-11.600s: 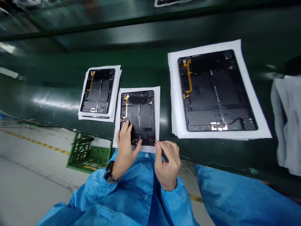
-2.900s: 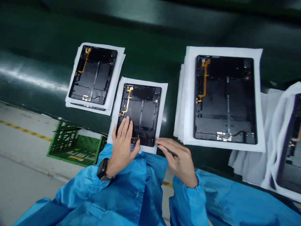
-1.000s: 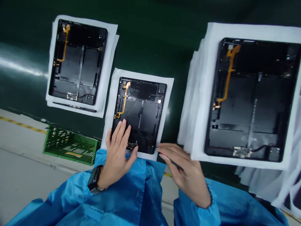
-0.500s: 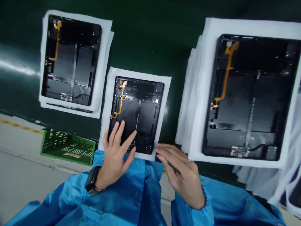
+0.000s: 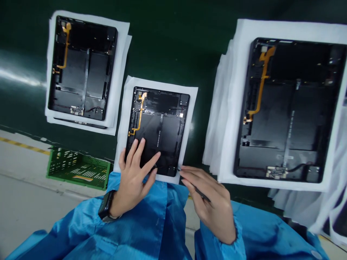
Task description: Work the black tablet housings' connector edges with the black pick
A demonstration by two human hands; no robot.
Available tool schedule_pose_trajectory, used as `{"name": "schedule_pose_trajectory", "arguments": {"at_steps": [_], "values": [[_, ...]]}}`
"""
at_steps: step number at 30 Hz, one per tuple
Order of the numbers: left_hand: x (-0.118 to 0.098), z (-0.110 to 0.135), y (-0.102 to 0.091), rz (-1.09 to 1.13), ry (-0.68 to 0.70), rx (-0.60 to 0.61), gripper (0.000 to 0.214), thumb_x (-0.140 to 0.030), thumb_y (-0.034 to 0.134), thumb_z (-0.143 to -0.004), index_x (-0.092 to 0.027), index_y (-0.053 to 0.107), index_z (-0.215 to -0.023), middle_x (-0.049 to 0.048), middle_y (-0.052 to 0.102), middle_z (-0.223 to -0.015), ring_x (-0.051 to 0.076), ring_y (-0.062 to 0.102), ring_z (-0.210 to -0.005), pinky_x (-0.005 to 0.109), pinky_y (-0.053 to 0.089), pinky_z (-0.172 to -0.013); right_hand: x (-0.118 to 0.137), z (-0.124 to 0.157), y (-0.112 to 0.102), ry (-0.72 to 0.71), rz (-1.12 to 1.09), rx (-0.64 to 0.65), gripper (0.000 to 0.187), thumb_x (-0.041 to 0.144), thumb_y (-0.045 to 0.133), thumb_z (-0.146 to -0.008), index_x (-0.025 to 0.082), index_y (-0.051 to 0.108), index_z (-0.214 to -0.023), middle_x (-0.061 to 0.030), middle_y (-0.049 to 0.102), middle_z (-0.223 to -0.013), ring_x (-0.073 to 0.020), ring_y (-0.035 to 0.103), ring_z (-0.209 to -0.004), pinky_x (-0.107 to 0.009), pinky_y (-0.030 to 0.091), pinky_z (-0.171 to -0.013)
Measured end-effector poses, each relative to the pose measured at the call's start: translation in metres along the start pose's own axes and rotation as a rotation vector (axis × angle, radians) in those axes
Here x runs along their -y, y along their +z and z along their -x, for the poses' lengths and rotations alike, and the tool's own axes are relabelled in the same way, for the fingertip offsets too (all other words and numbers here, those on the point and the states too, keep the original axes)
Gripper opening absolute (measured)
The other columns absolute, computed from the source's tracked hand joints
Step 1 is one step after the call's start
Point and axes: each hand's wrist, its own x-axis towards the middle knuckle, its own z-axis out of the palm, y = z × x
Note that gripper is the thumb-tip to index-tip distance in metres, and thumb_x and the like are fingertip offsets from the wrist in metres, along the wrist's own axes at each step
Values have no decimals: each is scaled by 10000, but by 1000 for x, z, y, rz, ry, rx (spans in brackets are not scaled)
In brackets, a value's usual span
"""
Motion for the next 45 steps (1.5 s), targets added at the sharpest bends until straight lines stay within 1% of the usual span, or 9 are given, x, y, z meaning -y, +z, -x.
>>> {"name": "schedule_pose_trajectory", "arguments": {"at_steps": [5, 18, 26, 29, 33, 36, 39, 42, 45], "values": [[0, 0, -1, 9, 0, 8, 513, -192, 568, -985, -284, 517, -1488, 145, 174, -1722, 363, 170, -1596, 634, 156, -1241, -6, -4, 1, -8, -67, 42, 345, 72, 667, -934, 264, 736, -1211, -63, 773, -1167, -231, 713, -1156, -364, 631, -974], [-1, -1, -1, 42, -8, -5, 486, -212, 565, -997, -274, 533, -1478, 174, 229, -1702, 355, 178, -1595, 615, 140, -1242, -8, -7, -1, -32, -27, 70, 325, 84, 676, -933, 245, 733, -1208, -67, 773, -1157, -212, 711, -1159, -326, 616, -990], [7, 2, -8, 108, 14, 45, 524, -170, 495, -1024, -198, 421, -1542, 163, 219, -1708, 316, 132, -1609, 584, 115, -1273, -5, -3, -1, 6, 32, 41, 291, 114, 674, -936, 266, 748, -1173, -42, 772, -1170, -219, 719, -1144, -346, 619, -996], [16, 5, -15, 170, 39, 68, 542, -134, 459, -1028, -183, 372, -1560, 149, 248, -1702, 275, 156, -1608, 543, 140, -1292, -6, 0, 2, 32, 36, 9, 257, 123, 674, -939, 259, 756, -1142, -36, 774, -1166, -208, 721, -1136, -332, 619, -991], [30, 8, -20, 217, 113, 21, 533, -143, 510, -1014, -202, 405, -1533, 147, 333, -1669, 269, 235, -1589, 533, 214, -1286, -3, 5, 7, 39, 44, -45, 228, 131, 676, -940, 243, 761, -1120, -41, 780, -1143, -206, 729, -1110, -334, 619, -980], [40, 10, -19, 228, 185, 0, 489, -144, 552, -999, -206, 474, -1477, 154, 359, -1654, 284, 256, -1581, 551, 255, -1272, 5, 10, 14, 53, 36, -167, 226, 125, 687, -927, 240, 769, -1103, -45, 785, -1108, -217, 738, -1073, -343, 623, -947], [47, 11, -18, 234, 239, -13, 480, -148, 569, -992, -201, 487, -1462, 166, 380, -1639, 298, 268, -1576, 572, 290, -1255, 14, 16, 27, 80, 3, -274, 209, 121, 704, -909, 244, 773, -1064, -36, 790, -1040, -217, 753, -991, -325, 630, -865], [52, 10, -19, 261, 268, -46, 505, -147, 587, -984, -207, 473, -1472, 166, 400, -1626, 303, 283, -1569, 571, 343, -1229, 19, 21, 47, 94, -19, -314, 199, 124, 706, -905, 243, 763, -1055, -25, 789, -997, -193, 760, -878, -292, 625, -786], [59, 7, -25, 283, 289, -80, 521, -146, 613, -972, -197, 471, -1471, 170, 413, -1613, 306, 302, -1557, 555, 365, -1219, 19, 23, 65, 67, 11, -368, 180, 122, 700, -906, 230, 754, -1039, -27, 788, -969, -181, 756, -831, -281, 611, -771]]}}
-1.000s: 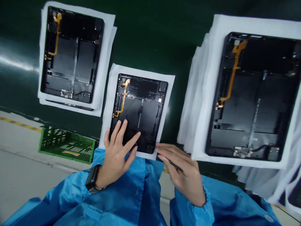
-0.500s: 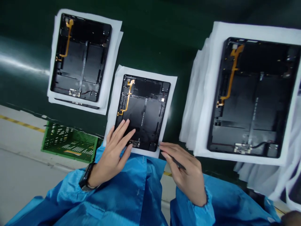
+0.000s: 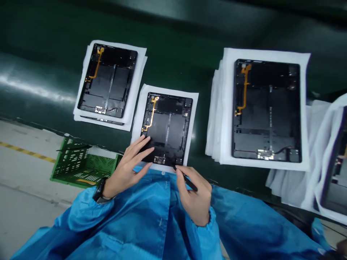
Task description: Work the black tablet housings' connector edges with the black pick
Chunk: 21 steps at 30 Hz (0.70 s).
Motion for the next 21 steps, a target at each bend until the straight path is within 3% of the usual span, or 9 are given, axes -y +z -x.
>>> {"name": "schedule_pose_trajectory", "arguments": {"at_steps": [3, 6, 8, 14, 18, 21], "values": [[0, 5, -10, -25, -36, -79, 437, -164, 647, -956, -191, 542, -1379, 163, 521, -1503, 306, 417, -1468, 534, 408, -1170, -1, 5, 8, -40, 42, -61, 158, 130, 703, -902, 224, 758, -1016, -35, 788, -959, -188, 753, -841, -287, 605, -788], [-6, 19, -13, -102, -120, -152, 237, -233, 714, -923, -191, 633, -1142, 106, 658, -1167, 256, 597, -1137, 440, 500, -971, 0, 6, 9, -18, 28, -100, 133, 151, 705, -905, 224, 764, -998, -37, 793, -948, -191, 755, -831, -289, 606, -785], [-12, 31, -6, -176, -147, -145, 194, -289, 746, -905, -190, 644, -1036, 70, 658, -1014, 223, 597, -956, 386, 487, -849, 0, 6, 11, 15, -18, -104, 100, 180, 705, -909, 219, 768, -976, -40, 799, -931, -199, 761, -827, -293, 610, -780], [-11, 47, 17, -300, -117, -134, 56, -219, 666, -946, -198, 698, -988, 69, 666, -963, 218, 599, -907, 352, 464, -795, 6, 6, 20, 185, -191, -111, 122, 279, 678, -938, 205, 775, -940, -50, 807, -883, -208, 774, -819, -300, 609, -787], [2, 43, 11, -239, -25, -206, 83, -190, 630, -940, -230, 703, -942, 46, 696, -918, 203, 650, -848, 339, 503, -799, 12, 2, 20, 315, -365, -91, 259, 379, 614, -978, 183, 761, -893, -59, 786, -790, -198, 757, -758, -296, 590, -738], [17, 39, 5, -126, 43, -216, 79, -282, 622, -949, -247, 692, -936, 23, 729, -896, 201, 695, -813, 330, 529, -822, 14, -6, 17, 309, -452, -108, 364, 425, 548, -1007, 179, 737, -818, -47, 736, -735, -180, 718, -740, -280, 557, -713]]}}
